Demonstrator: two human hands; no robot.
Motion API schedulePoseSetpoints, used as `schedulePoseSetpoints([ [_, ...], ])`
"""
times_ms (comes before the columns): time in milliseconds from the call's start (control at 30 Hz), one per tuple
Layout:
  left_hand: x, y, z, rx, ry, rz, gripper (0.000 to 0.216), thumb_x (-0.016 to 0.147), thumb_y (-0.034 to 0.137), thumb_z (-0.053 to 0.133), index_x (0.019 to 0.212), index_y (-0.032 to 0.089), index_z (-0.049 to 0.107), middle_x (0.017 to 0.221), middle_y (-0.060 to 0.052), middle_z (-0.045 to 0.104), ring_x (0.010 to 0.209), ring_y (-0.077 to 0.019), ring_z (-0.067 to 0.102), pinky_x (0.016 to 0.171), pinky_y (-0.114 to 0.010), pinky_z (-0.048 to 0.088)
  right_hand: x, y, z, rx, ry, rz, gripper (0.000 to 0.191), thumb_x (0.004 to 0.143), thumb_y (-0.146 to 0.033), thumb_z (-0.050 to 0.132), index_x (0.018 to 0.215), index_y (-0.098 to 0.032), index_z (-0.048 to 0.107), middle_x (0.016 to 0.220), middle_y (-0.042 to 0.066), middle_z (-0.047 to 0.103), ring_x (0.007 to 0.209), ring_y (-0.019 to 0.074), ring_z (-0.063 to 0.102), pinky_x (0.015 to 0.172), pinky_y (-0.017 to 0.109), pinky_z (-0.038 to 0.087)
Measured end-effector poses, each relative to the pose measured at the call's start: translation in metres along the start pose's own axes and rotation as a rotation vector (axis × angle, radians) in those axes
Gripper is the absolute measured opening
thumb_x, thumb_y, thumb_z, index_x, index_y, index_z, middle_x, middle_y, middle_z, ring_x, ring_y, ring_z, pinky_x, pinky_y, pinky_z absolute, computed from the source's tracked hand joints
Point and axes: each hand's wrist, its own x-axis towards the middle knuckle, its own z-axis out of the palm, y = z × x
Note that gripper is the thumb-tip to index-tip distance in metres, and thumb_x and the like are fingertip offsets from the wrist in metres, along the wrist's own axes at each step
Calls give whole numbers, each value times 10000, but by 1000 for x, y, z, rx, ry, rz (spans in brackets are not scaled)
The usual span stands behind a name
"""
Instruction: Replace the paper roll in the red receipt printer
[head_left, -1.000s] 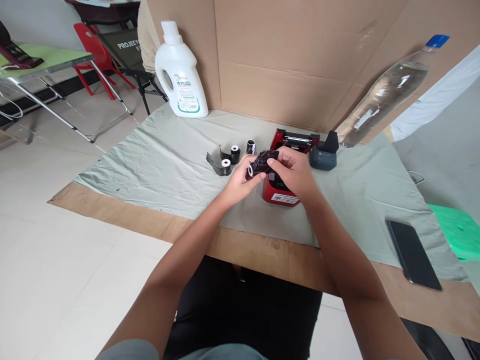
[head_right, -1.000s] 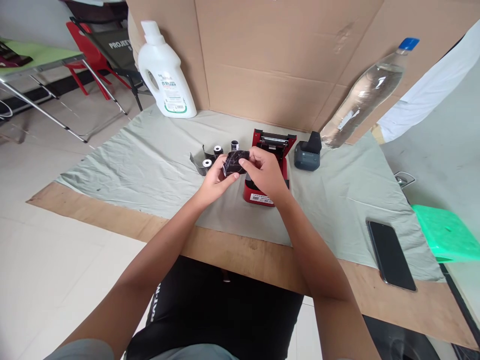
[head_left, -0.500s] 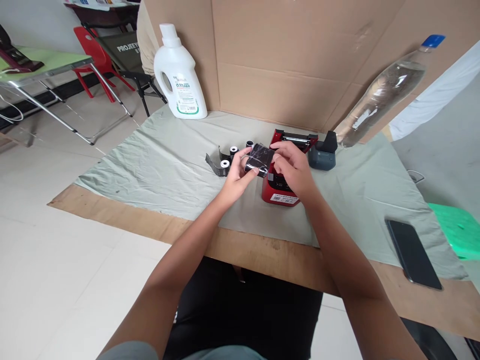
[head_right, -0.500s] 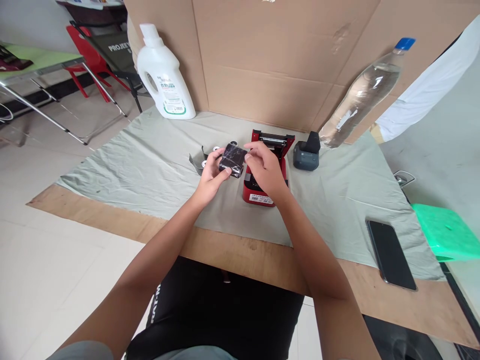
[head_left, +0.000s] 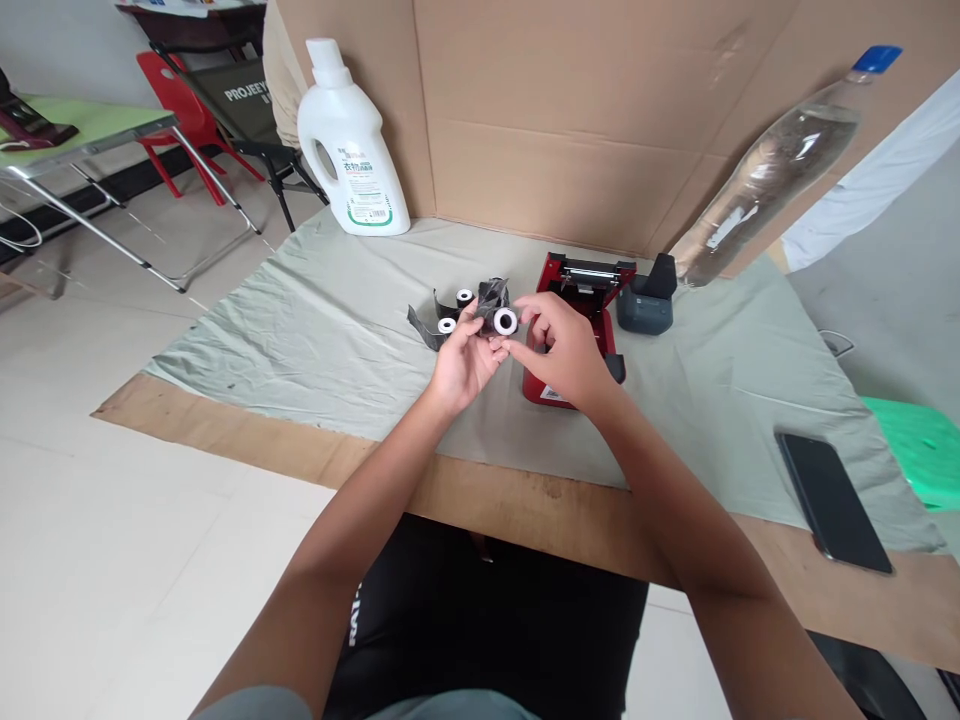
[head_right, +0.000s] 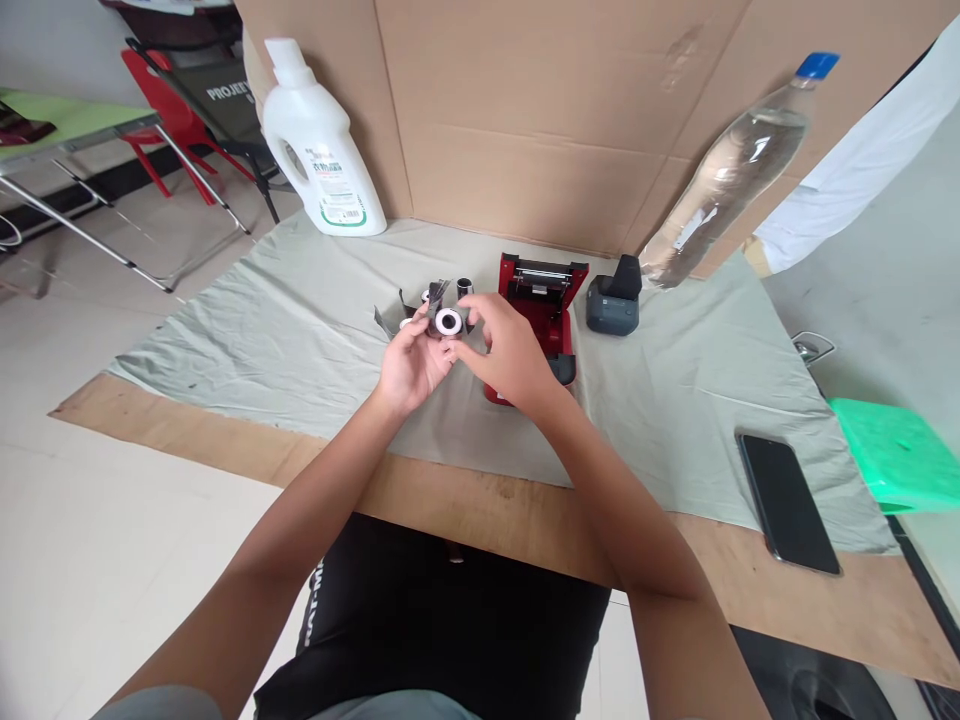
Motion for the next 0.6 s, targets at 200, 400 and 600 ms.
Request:
schedulePoseSetpoints([
  [200,8,-18,-19,445,-45,157,387,1017,588,542,1268,296,577,1063,-38,644,778,-136,628,667,-275,509,0,-3,3,-6,23,-42,186,816,-185,740,981,-241,672,962,7,628,684,132,516,640,297,437],
  [400,6,-12,-33,1309,-78,988,500,1030,628,498,1328,235,579,1312,-137,643,1228,-272,621,1061,-464,516,1,-10,2,158,138,159,155,814,-278,771,912,-222,664,855,-9,683,674,131,534,650,301,441],
  [600,7,-10,-38,1451,-79,1082,462,1055,496,522,1425,223,574,1234,-121,734,1145,-257,707,1054,-431,552,-2,-19,1,214,83,192,164,857,-353,760,930,-216,707,863,5,700,675,136,563,641,307,456],
])
